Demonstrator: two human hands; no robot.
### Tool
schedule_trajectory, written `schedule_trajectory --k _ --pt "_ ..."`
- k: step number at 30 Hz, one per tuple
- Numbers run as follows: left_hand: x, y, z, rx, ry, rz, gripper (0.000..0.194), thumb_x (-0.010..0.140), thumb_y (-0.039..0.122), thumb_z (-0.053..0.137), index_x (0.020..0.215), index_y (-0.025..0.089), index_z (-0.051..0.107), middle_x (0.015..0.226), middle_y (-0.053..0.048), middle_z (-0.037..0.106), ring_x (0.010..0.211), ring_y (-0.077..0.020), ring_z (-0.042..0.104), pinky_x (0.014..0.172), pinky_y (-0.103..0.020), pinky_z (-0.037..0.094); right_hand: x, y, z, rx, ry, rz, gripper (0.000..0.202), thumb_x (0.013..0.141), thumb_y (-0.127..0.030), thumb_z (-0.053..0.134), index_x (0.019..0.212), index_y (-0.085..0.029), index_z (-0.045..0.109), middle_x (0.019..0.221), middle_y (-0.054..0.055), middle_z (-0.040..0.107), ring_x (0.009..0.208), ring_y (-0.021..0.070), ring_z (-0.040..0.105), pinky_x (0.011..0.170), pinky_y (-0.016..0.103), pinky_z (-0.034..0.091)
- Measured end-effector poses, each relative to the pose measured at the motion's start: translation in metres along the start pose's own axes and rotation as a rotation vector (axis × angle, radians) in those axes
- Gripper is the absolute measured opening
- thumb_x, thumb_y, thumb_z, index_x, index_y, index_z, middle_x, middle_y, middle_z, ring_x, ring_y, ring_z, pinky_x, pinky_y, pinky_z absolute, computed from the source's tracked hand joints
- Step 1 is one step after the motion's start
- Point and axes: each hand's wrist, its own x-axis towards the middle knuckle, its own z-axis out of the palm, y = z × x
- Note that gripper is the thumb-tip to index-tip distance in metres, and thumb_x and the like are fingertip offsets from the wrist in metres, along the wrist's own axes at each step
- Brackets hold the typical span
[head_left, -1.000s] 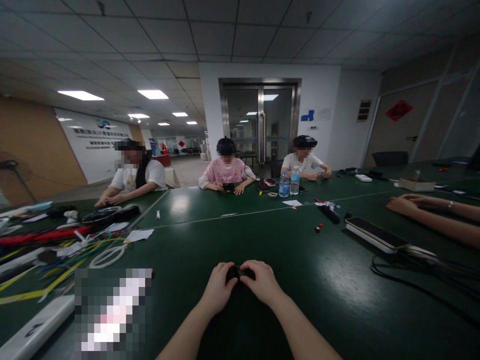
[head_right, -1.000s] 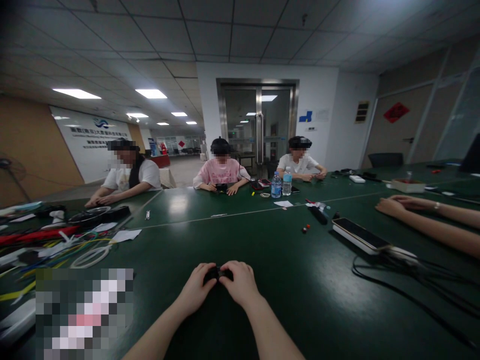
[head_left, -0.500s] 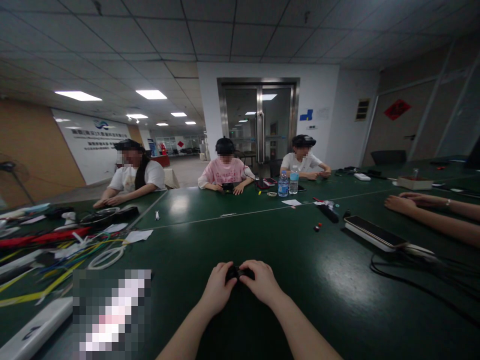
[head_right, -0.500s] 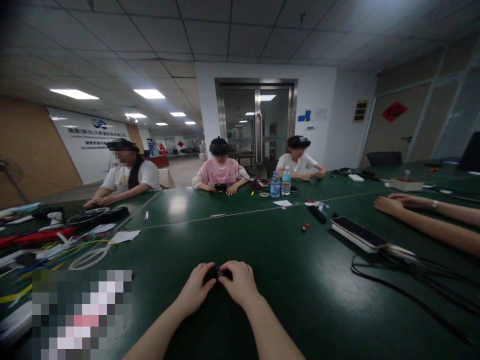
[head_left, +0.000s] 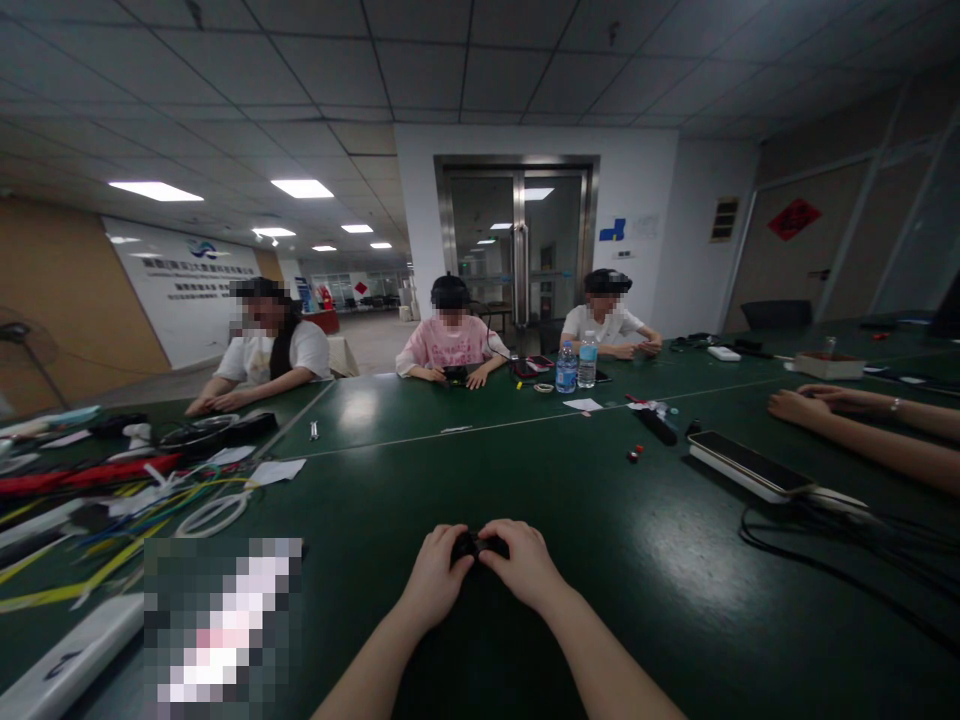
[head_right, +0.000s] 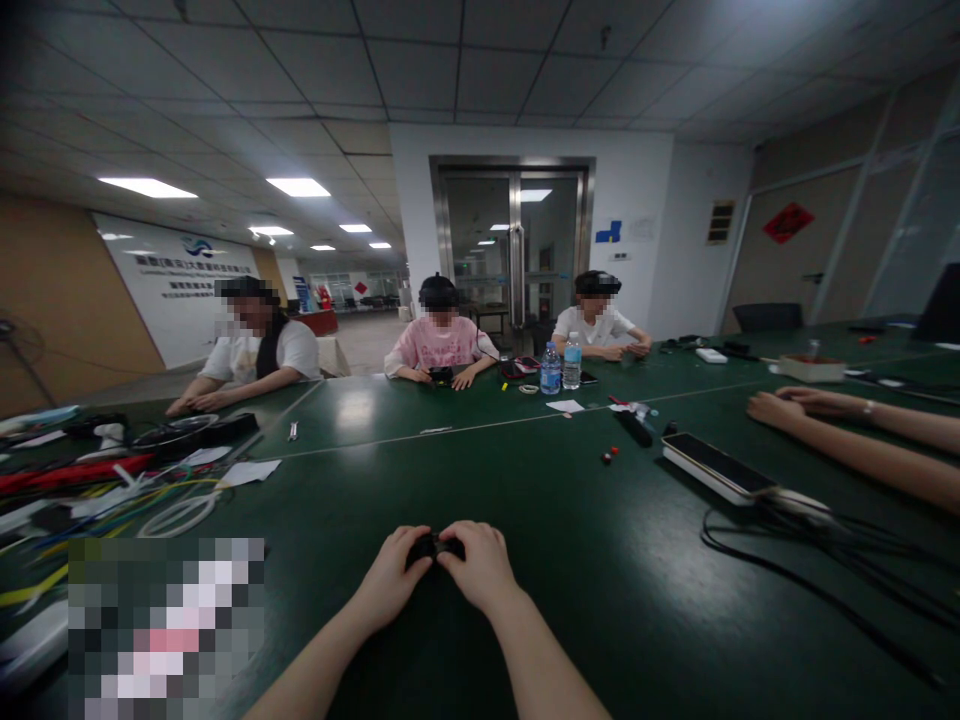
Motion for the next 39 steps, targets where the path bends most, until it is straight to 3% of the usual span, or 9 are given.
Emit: schedule_trajectory --k 13,28,39 --pt "-0.0011 0.0031 -0.001 0.02 0.014 0.027 0.041 0.077 0.026 0.048 0.117 0.017 0.051 0.118 -0.008 0.052 0.111 -0.0198 0.047 0.097 -0.03 0.035 0.0014 0.0022 0.0019 -0.007 0.015 0.008 0.026 0.072 -0.031 0.06 0.098 -0.03 0.061 0.106 -0.002 0.063 0.105 0.0198 0.052 0.096 0.039 0.03" --pt "-0.0011 0.0027 -0.0019 0.0 -0.004 0.008 0.042 0.078 0.03 0.047 0.118 0.018 0.05 0.121 -0.008 0.051 0.113 -0.0208 0.046 0.097 -0.031 0.036 0.0012 0.0005 0.0023 -0.003 0.019 0.005 0.018 0.076 -0.032 0.057 0.093 -0.03 0.061 0.104 -0.004 0.062 0.104 0.0186 0.053 0.098 0.04 0.03" --pt "-0.001 0.0032 -0.0026 -0.011 0.0 0.017 0.041 0.077 0.026 0.049 0.117 0.019 0.05 0.12 -0.007 0.051 0.113 -0.0198 0.046 0.099 -0.031 0.034 0.008 0.0091 0.0028 0.13 0.13 0.071 0.024 0.079 -0.028 0.05 0.102 -0.026 0.055 0.103 0.001 0.061 0.102 0.0177 0.056 0.088 0.03 0.042"
